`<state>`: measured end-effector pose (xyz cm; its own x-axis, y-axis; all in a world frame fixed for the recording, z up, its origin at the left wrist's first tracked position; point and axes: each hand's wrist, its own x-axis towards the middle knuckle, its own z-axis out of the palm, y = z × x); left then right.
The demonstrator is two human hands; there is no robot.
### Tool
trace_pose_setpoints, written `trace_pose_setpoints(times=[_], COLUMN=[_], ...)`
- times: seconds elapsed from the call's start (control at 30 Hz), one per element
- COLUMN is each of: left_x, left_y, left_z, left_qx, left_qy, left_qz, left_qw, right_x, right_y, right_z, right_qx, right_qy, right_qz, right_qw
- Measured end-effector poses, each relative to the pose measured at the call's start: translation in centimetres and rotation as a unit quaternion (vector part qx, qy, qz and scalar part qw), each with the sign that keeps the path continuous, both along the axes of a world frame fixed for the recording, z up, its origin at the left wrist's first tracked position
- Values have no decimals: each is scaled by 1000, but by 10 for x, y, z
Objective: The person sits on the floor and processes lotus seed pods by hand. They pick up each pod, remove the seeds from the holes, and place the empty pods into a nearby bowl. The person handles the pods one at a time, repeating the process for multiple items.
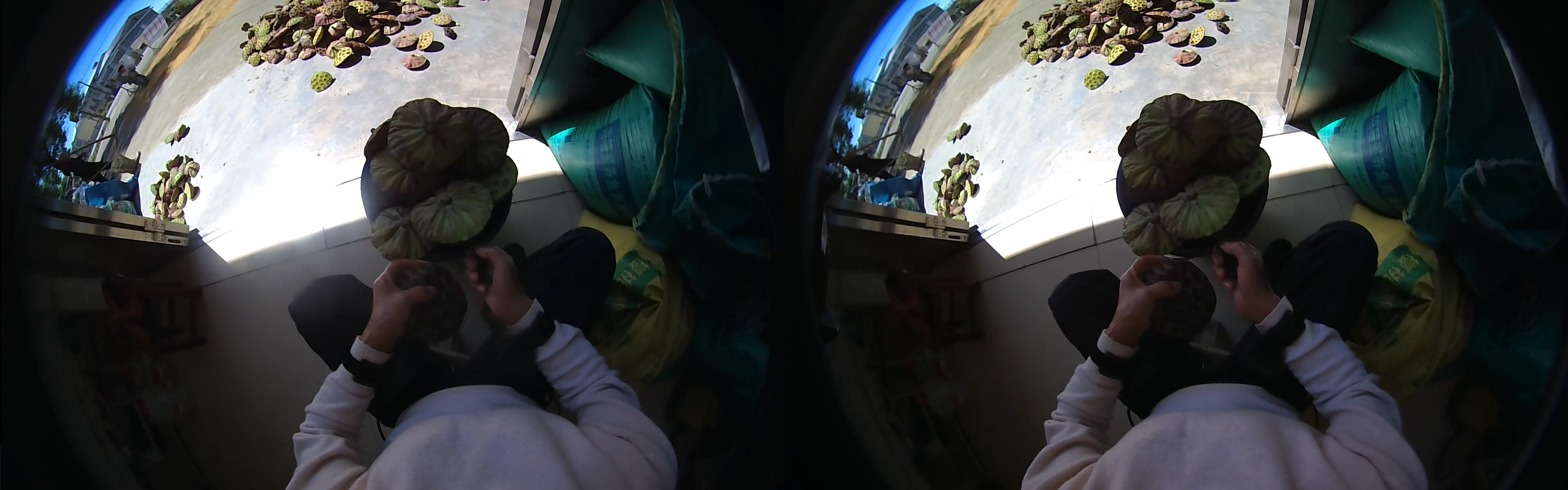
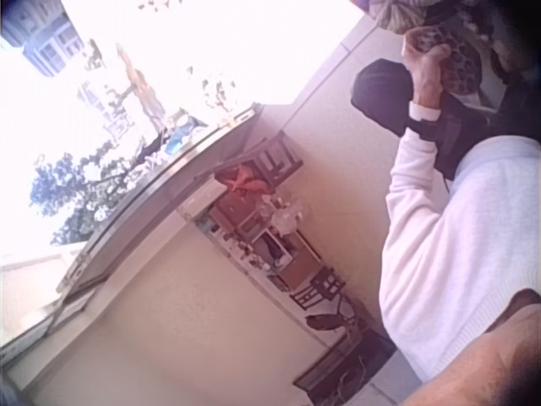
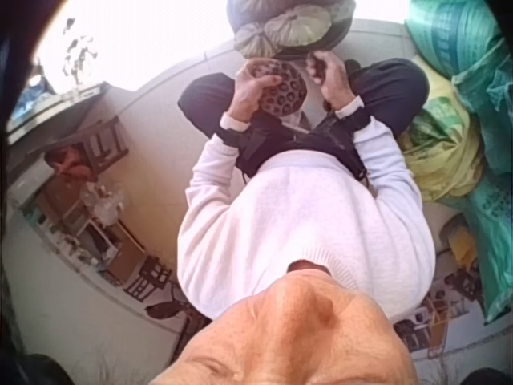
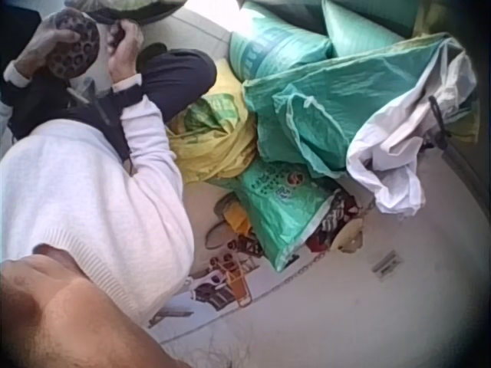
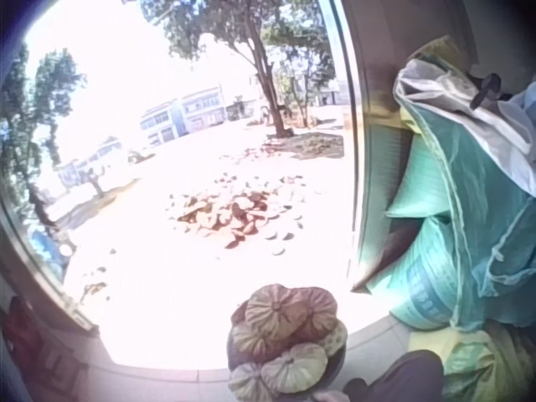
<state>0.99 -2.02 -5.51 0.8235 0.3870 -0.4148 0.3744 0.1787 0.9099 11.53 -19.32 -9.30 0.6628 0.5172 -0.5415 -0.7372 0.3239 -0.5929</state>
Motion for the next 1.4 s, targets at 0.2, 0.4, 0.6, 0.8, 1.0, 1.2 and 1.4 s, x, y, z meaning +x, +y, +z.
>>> trace_pose_setpoints(times=[0.2,0.4,0.6,0.8,1.0,1.2,1.4], left_x=[0,-1,0,-3,-17,-13,-11], left_y=[0,-1,2,-6,-6,-3,-2], left_z=[-3,1,12,4,10,21,13], left_qx=[1,9,-6,-142,-103,-74,-188], left_qy=[0,-4,-3,-52,-15,12,-2], left_qz=[10,7,-95,28,-51,-77,-56], left_qw=[1000,1000,995,988,993,994,981], right_x=[25,23,-10,-24,-24,-18,-23], right_y=[5,7,1,-1,2,-1,1], right_z=[-25,-2,19,12,6,5,22], right_qx=[67,55,-83,-114,-93,-125,69], right_qy=[-53,-36,-178,-215,-165,-290,-24], right_qz=[-208,-200,24,121,97,162,126], right_qw=[974,978,980,962,977,935,989])
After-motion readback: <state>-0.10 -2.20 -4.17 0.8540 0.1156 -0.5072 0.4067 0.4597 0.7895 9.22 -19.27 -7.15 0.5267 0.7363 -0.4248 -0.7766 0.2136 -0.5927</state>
